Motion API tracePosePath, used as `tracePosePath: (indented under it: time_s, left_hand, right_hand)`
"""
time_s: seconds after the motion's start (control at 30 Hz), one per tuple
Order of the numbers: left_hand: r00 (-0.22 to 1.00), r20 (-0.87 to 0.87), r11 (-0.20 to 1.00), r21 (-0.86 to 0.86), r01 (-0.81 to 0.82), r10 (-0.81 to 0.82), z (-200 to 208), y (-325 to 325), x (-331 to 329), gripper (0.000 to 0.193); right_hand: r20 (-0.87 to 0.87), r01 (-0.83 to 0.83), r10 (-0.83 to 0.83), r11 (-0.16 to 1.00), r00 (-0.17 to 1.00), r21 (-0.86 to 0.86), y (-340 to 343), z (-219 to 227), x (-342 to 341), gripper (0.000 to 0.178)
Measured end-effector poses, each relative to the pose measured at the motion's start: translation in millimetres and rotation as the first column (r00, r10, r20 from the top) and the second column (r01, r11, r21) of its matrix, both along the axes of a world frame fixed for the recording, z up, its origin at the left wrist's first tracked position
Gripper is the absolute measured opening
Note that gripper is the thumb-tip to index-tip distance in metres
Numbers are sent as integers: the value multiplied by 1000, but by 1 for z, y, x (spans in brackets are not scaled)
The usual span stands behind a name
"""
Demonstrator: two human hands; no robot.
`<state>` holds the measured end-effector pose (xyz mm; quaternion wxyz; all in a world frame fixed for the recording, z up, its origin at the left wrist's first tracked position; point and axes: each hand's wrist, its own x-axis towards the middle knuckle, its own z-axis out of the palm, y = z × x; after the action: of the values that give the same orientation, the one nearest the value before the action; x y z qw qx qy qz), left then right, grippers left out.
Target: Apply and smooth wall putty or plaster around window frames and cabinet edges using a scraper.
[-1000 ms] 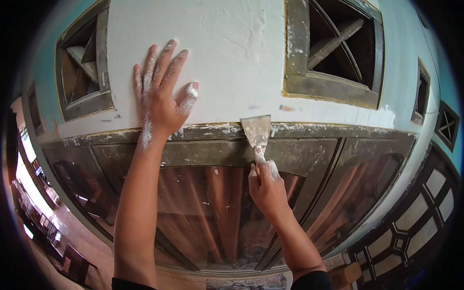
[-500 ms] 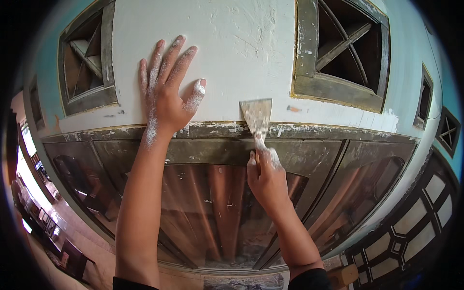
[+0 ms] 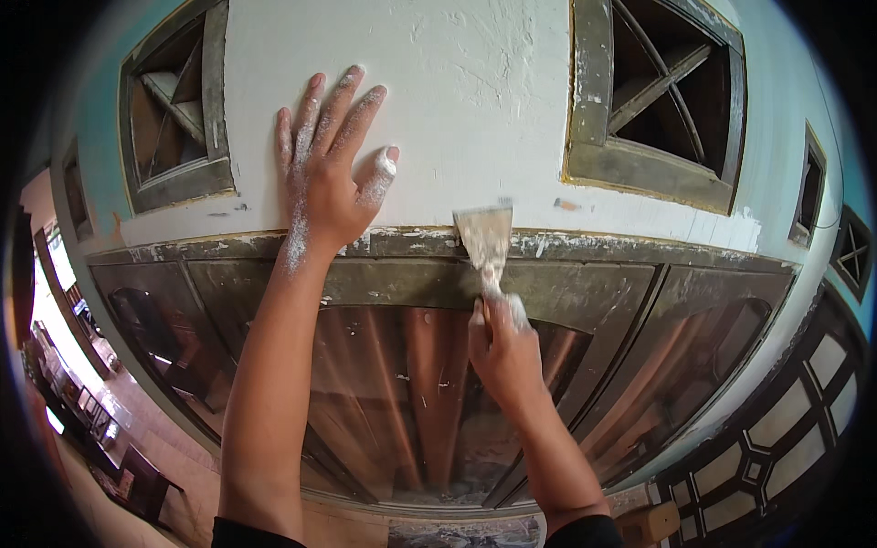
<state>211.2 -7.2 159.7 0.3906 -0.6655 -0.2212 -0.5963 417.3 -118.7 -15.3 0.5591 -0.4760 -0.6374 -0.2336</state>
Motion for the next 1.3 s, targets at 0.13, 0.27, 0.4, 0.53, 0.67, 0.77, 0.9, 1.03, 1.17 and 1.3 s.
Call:
tracePosePath:
  time_s: [0.13,0.27,0.4,0.53,0.67,0.77,0.9,1.03,1.17,1.3]
  left_hand:
    - [1000,-5,1000,-4,-21,21,0,-1,-4,54]
    - [998,-58,999,-42,-30,27,-4,-1,-14,53]
    - [995,-87,998,-39,-56,52,-4,-1,-29,54]
    - [990,-110,992,-72,-102,93,-10,2,-59,54]
    - [980,-161,987,-91,-129,113,-10,7,-82,54]
    - [971,-219,986,-112,-123,96,-5,6,-95,54]
    - [963,-245,984,-107,-139,110,4,12,-112,56]
    - [975,-203,988,-101,-118,96,2,15,-113,54]
    - [978,-193,991,-93,-98,79,0,17,-112,53]
    - [980,-190,993,-95,-73,54,0,18,-112,53]
  right_hand:
    - [-33,-22,20,999,999,-41,1,25,-9,44]
    - [-107,-88,78,992,991,-91,-6,-3,-17,43]
    - [-19,-54,54,998,998,19,8,31,-15,42]
    - [2,-43,43,999,999,-4,-1,6,-24,39]
    - [29,-26,25,999,999,38,7,26,-24,38]
    - [-11,-43,43,999,999,-9,10,31,-31,37]
    - [-66,-94,89,993,994,-78,-4,0,-35,43]
    - [-83,-74,65,991,994,-113,7,29,-43,47]
    - [-79,-92,86,992,993,-83,8,6,-47,48]
    - [-92,-83,77,994,993,-71,8,19,-55,51]
